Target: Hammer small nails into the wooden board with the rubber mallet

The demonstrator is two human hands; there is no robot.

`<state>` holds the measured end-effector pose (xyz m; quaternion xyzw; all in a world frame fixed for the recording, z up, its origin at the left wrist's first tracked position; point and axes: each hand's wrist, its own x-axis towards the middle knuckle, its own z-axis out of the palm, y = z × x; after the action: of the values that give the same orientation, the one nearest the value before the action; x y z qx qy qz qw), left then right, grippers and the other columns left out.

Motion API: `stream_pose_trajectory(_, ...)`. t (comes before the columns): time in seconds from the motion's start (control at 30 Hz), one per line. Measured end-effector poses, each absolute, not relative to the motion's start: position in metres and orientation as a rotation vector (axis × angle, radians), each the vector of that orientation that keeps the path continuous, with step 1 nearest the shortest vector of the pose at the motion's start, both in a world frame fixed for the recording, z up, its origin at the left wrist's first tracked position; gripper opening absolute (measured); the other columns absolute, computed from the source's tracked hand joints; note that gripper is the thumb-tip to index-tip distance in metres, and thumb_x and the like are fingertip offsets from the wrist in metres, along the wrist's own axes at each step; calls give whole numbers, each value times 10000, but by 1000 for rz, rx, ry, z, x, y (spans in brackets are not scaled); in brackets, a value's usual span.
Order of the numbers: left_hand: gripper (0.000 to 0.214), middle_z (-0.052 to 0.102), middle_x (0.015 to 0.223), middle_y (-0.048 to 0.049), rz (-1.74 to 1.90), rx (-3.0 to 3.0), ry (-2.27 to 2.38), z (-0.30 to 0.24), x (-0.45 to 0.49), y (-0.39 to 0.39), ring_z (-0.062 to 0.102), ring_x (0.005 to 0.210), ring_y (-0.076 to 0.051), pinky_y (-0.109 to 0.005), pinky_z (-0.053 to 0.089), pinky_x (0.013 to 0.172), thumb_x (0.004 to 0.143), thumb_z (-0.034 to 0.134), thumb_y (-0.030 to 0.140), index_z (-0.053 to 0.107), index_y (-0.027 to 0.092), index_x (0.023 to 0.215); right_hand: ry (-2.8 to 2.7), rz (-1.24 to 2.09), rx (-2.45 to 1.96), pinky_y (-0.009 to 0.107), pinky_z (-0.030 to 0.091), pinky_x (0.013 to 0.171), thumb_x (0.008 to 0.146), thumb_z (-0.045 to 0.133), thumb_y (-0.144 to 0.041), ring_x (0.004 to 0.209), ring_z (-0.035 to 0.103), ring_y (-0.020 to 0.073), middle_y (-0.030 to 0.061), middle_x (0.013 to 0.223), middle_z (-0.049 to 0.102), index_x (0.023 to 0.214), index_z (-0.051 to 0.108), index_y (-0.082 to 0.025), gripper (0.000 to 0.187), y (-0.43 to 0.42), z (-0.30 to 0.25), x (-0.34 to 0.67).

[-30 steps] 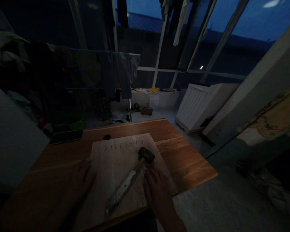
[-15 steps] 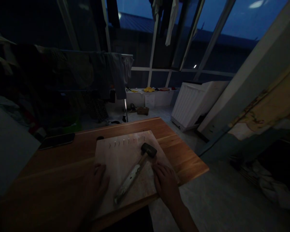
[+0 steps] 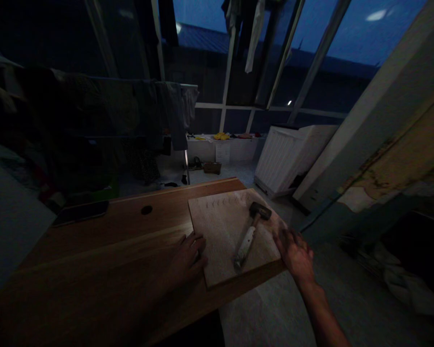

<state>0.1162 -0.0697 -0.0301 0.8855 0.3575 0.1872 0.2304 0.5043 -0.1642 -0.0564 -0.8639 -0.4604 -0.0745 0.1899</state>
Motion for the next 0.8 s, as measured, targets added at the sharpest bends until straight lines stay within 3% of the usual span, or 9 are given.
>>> stream_pose_trajectory(0.1,490,526,1575,-105,451,2472,1055,-25,116,-73,288,1561,-361,-655,180,1275,1013,535,369,521,231,1482,-1254,-123,-2487,596,414,1097,977,255,-588,1339,533,387,160,1527,539,1399,577,-208,652,-164,-56,507)
stream_pose_trajectory(0.23,457,606,1508,-66,452,2479,1170,-21,118,-77,230,1582,-372,-700,123,1265,1044,480,385,532,264,1482,-1241,-117,-2493,591,407,1105,977,267,-589,1339,529,387,155,1512,547,1398,576,-215,642,-163,-53,504)
stream_pose_trajectory(0.37,437,595,1519,-71,449,2497,1213,-16,122,-81,295,1556,-373,-706,143,1251,1040,500,365,541,274,1465,-1274,-105,-2532,574,416,1097,980,283,-579,1329,537,386,160,1496,561,1399,591,-195,646,-162,-45,500)
stream_pose_trajectory(0.6,331,716,1350,-87,509,2485,1390,-7,99,-91,449,1444,-369,-699,217,1203,1035,505,345,651,258,1319,-1435,-177,-2587,562,442,1059,1018,325,-529,1285,574,372,167,1457,596,1427,605,-215,587,-167,-39,474)
stream_pose_trajectory(0.8,307,720,1310,-120,533,2454,1695,-2,39,-90,560,1308,-366,-607,337,1141,988,532,345,748,257,1189,-1733,-365,-2413,526,467,1016,1027,442,-499,1316,547,391,178,1464,602,1382,655,-218,500,-176,-38,415)
